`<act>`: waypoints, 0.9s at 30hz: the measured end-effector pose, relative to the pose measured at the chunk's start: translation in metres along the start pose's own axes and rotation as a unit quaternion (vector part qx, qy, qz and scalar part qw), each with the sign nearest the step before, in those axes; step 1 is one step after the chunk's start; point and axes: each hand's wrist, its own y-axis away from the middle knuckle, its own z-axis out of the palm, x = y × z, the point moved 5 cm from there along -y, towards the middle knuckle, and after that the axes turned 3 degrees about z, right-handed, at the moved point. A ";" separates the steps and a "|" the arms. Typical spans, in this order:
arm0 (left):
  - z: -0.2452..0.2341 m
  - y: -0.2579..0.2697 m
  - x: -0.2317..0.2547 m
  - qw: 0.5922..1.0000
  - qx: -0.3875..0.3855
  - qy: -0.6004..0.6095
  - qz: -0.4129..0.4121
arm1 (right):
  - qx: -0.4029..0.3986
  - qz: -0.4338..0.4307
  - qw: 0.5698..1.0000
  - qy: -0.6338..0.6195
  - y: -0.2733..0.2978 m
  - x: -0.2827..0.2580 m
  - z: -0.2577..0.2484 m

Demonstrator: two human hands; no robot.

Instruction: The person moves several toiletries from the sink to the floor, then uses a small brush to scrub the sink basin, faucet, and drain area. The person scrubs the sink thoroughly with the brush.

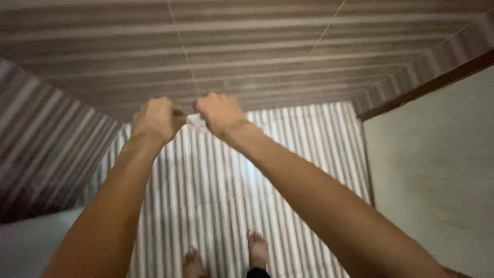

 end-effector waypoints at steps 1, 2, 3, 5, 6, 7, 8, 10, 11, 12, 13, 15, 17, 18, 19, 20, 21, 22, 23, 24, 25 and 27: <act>0.020 -0.006 -0.006 1.000 -0.005 0.001 -0.002 | -0.006 -0.003 1.000 0.011 0.001 0.003 0.020; 0.040 -0.012 -0.011 1.000 -0.011 0.002 -0.003 | -0.011 -0.006 1.000 0.023 0.003 0.007 0.037; 0.052 -0.023 -0.015 1.000 -0.009 0.004 -0.004 | -0.010 -0.013 0.999 0.036 -0.003 0.013 0.050; 0.079 -0.042 -0.020 0.999 0.025 0.001 0.034 | -0.039 0.006 0.999 0.038 -0.011 0.023 0.083; 0.093 -0.052 -0.023 0.998 0.041 0.001 0.055 | -0.053 0.018 0.998 0.039 -0.014 0.030 0.100; 0.112 -0.063 -0.031 0.999 0.016 0.015 0.038 | -0.052 0.013 0.997 0.053 -0.018 0.036 0.116; 0.131 -0.076 -0.035 0.999 -0.008 0.029 0.021 | -0.050 0.009 0.997 0.066 -0.022 0.044 0.131; 0.165 -0.096 -0.044 0.999 -0.010 0.042 0.025 | -0.054 0.013 0.995 0.077 -0.025 0.057 0.167; 0.177 -0.110 -0.043 0.998 0.015 0.041 0.049 | -0.057 0.022 0.995 0.077 -0.031 0.066 0.183; 0.188 -0.123 -0.043 0.996 0.041 0.039 0.072 | -0.061 0.031 0.995 0.077 -0.038 0.075 0.198; 0.201 -0.136 -0.047 0.997 0.033 0.037 0.064 | -0.043 0.025 0.996 0.067 -0.043 0.082 0.213; 0.228 -0.160 -0.052 0.998 0.013 0.033 0.050 | -0.011 0.018 0.999 0.049 -0.051 0.096 0.241; 0.251 -0.179 -0.058 0.997 0.001 0.059 0.049 | -0.002 0.027 0.998 0.052 -0.059 0.110 0.267; 0.259 -0.188 -0.060 0.996 -0.002 0.072 0.048 | 0.005 0.031 0.998 0.053 -0.064 0.115 0.278; 0.264 -0.199 -0.060 0.997 0.010 0.067 0.044 | 0.006 0.031 0.997 0.064 -0.072 0.119 0.287; 0.269 -0.208 -0.059 0.997 0.023 0.061 0.040 | 0.006 0.032 0.997 0.076 -0.080 0.122 0.295; 0.275 -0.215 -0.059 0.997 0.034 0.057 0.037 | 0.005 0.034 0.995 0.088 -0.084 0.126 0.304; 0.280 -0.224 -0.060 0.997 0.035 0.065 0.039 | 0.027 0.024 0.996 0.083 -0.089 0.129 0.309; 0.286 -0.230 -0.062 0.996 0.032 0.074 0.039 | 0.044 0.015 0.996 0.078 -0.091 0.133 0.314; 0.292 -0.235 -0.064 0.995 0.028 0.083 0.039 | 0.060 0.006 0.995 0.073 -0.093 0.136 0.319; 0.296 -0.242 -0.066 0.996 0.022 0.083 0.030 | 0.042 0.017 0.996 0.074 -0.099 0.138 0.325; 0.303 -0.253 -0.068 0.996 0.012 0.083 0.015 | 0.008 0.041 0.996 0.077 -0.106 0.145 0.334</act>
